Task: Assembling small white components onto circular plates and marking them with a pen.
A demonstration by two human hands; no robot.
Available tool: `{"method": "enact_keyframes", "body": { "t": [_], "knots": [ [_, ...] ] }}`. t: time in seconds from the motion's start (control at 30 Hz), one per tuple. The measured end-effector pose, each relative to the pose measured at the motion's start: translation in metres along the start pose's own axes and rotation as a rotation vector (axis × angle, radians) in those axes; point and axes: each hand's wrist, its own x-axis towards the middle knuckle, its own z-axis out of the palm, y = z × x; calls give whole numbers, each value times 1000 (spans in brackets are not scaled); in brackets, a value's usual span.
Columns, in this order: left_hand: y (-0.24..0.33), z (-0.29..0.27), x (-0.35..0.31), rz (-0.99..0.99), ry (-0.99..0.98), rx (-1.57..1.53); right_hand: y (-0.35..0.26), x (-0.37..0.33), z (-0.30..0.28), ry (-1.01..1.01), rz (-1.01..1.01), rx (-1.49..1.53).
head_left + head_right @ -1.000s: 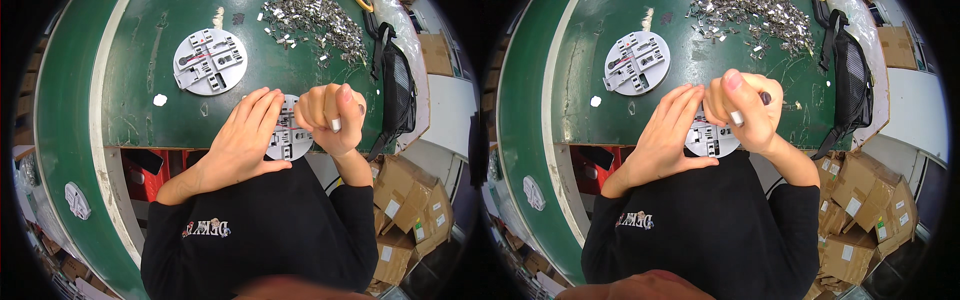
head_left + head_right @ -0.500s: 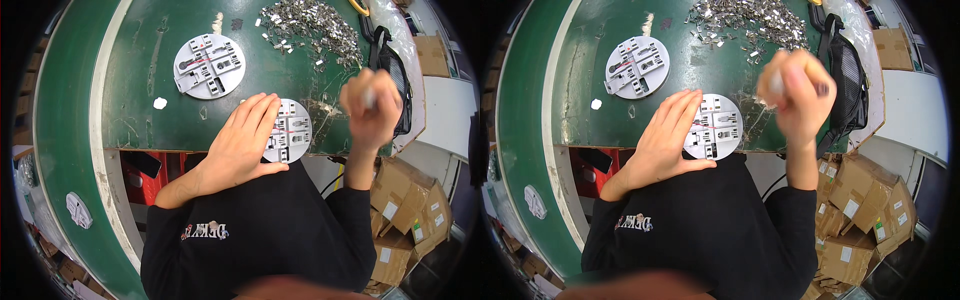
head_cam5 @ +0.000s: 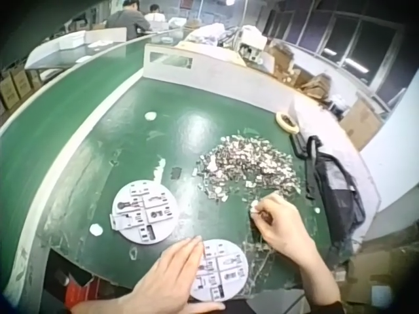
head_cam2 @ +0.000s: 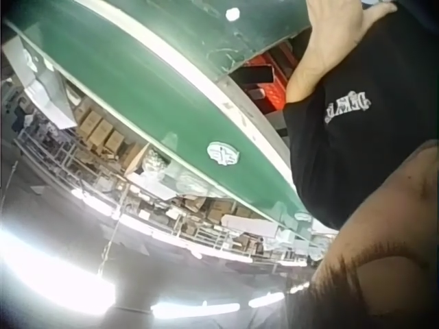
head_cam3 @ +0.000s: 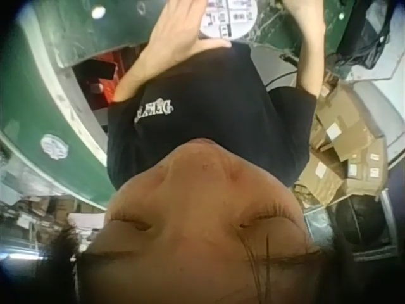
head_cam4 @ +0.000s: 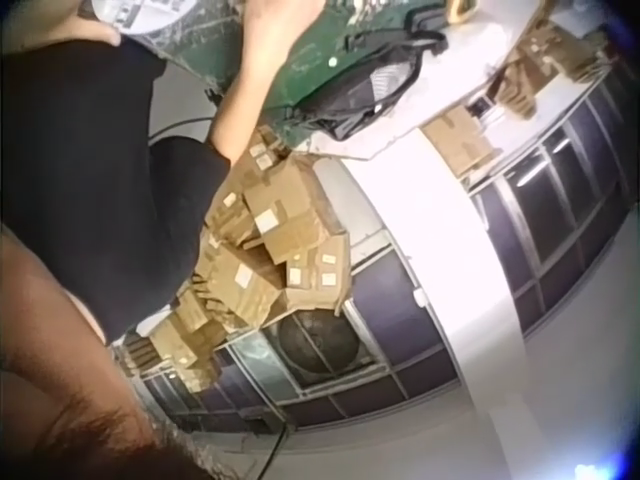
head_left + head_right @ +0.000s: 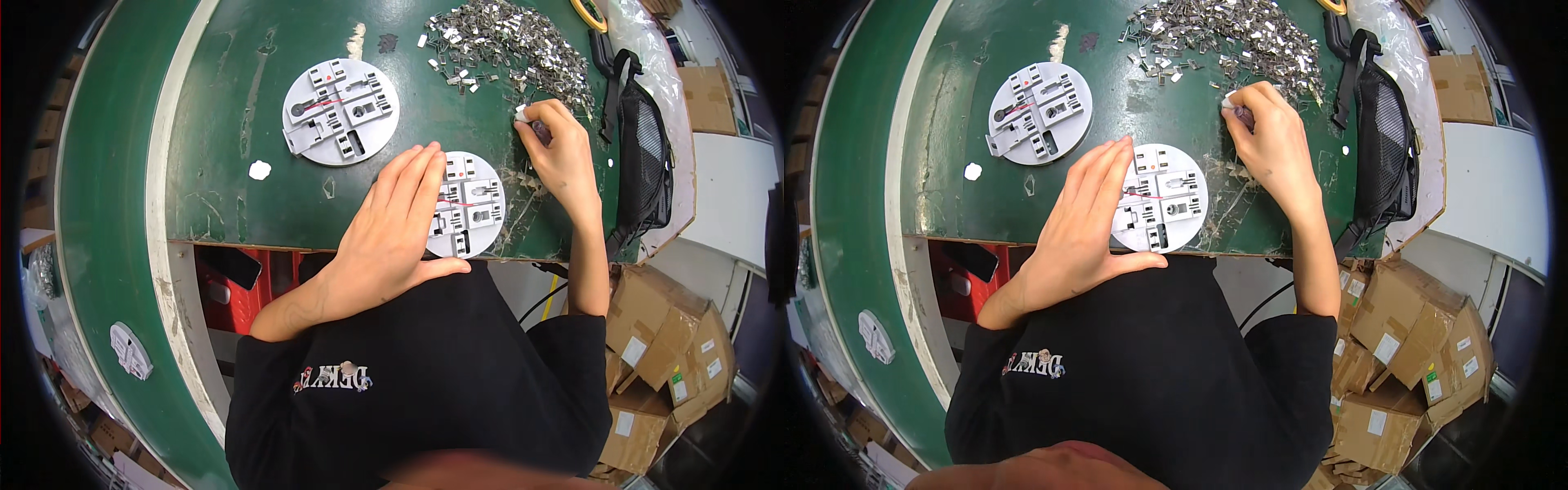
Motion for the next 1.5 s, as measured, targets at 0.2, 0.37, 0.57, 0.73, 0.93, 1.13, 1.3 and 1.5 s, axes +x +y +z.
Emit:
{"method": "enact_keyframes", "body": {
  "t": [0.2,0.37,0.57,0.73,0.93,1.13,1.3,1.5],
  "knots": [
    [-2,-2,0,-16,120,-97,-7,-4,1,-9,-19,57],
    [0,0,4,-10,170,-66,-31,-14,-10,-105,40,277],
    [-5,7,7,50,244,-94,-52,-34,-12,-159,12,522],
    [-4,7,6,30,291,-132,-59,-47,-6,-149,-46,569],
    [-5,7,5,26,296,-117,-63,-51,1,-50,-140,514],
    [-4,7,3,-11,299,-132,-65,-54,6,-12,-200,499],
    [-6,8,2,-12,296,-124,-69,-55,6,-26,-190,488],
    [-6,2,1,-10,280,-140,-74,-48,-1,-139,-140,460]
  ]
}}
